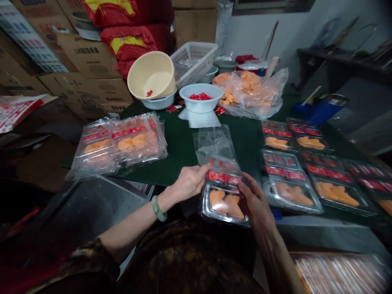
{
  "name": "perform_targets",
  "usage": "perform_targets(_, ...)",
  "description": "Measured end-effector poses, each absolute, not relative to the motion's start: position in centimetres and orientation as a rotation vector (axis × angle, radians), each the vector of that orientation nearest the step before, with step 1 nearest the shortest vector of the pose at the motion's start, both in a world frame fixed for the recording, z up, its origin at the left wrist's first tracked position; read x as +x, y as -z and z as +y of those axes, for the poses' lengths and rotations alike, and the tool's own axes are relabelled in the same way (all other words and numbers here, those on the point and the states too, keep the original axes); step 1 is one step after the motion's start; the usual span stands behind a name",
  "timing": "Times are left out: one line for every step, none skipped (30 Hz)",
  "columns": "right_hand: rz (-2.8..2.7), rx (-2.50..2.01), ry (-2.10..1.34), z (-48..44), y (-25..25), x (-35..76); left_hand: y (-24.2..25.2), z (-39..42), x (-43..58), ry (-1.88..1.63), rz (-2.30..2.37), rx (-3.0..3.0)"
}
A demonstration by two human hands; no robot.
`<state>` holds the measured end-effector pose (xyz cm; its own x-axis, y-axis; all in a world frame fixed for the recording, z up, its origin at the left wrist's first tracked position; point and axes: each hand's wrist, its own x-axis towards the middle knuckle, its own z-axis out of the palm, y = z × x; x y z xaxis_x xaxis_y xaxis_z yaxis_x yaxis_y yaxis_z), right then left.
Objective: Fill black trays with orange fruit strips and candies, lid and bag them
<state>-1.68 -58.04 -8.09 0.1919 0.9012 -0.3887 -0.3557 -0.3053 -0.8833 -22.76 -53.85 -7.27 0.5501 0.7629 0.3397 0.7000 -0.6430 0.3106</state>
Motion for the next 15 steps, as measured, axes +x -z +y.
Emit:
perform_targets(-0.655, -1.374, -1.317, -57.5, 8.2, -2.2, 7.4, -53.9, -23.2, -0.647, 1.240, 2.656)
perform_targets(-0.772, -1.448, -1.228, -56.9, 8.4, -2.7, 7.7, -53.8, -23.7, -0.603, 1.256, 2.670)
perform_targets(-0.934, -1.548, -1.128, -56.4, 8.4, -3.1, 7.9, -53.7, -24.2, -0.558, 1.293, 2.684)
perform_targets(-1.122, -1.662, -1.003, -56.1, 8.5, -3.5, 8.2, -53.5, -24.7, -0.510, 1.328, 2.698)
perform_targets(-1.318, -1.768, -0.856, -55.9, 8.4, -3.7, 8.5, -53.3, -25.1, -0.465, 1.355, 2.708)
perform_targets(-1.498, -1.844, -0.695, -55.9, 8.4, -3.8, 8.7, -53.0, -25.5, -0.427, 1.373, 2.712)
perform_targets(-1.651, -1.873, -0.540, -56.2, 8.3, -3.6, 8.8, -52.9, -25.8, -0.395, 1.385, 2.709)
perform_targets(-1.781, -1.845, -0.422, -56.8, 8.2, -3.3, 8.8, -52.7, -26.0, -0.370, 1.392, 2.701)
perform_targets(-1.914, -1.758, -0.370, -57.4, 8.2, -2.8, 8.8, -52.7, -26.1, -0.347, 1.398, 2.694)
perform_targets(-2.046, -1.640, -0.370, -58.1, 8.3, -2.3, 8.7, -52.6, -26.1, -0.329, 1.403, 2.688)
perform_targets(-2.166, -1.517, -0.399, -58.8, 8.5, -1.7, 8.6, -52.6, -26.1, -0.316, 1.399, 2.685)
perform_targets(-2.265, -1.408, -0.434, -59.2, 8.8, -1.1, 8.4, -52.5, -26.1, -0.308, 1.384, 2.686)
perform_targets(-2.331, -1.329, -0.457, -59.5, 9.2, -0.7, 8.2, -52.5, -26.0, -0.303, 1.362, 2.692)
perform_targets(-2.353, -1.285, -0.451, -59.4, 9.7, -0.5, 8.0, -52.4, -25.9, -0.296, 1.337, 2.701)
perform_targets(-2.335, -1.271, -0.418, -59.1, 10.2, -0.5, 7.7, -52.4, -25.8, -0.283, 1.307, 2.716)
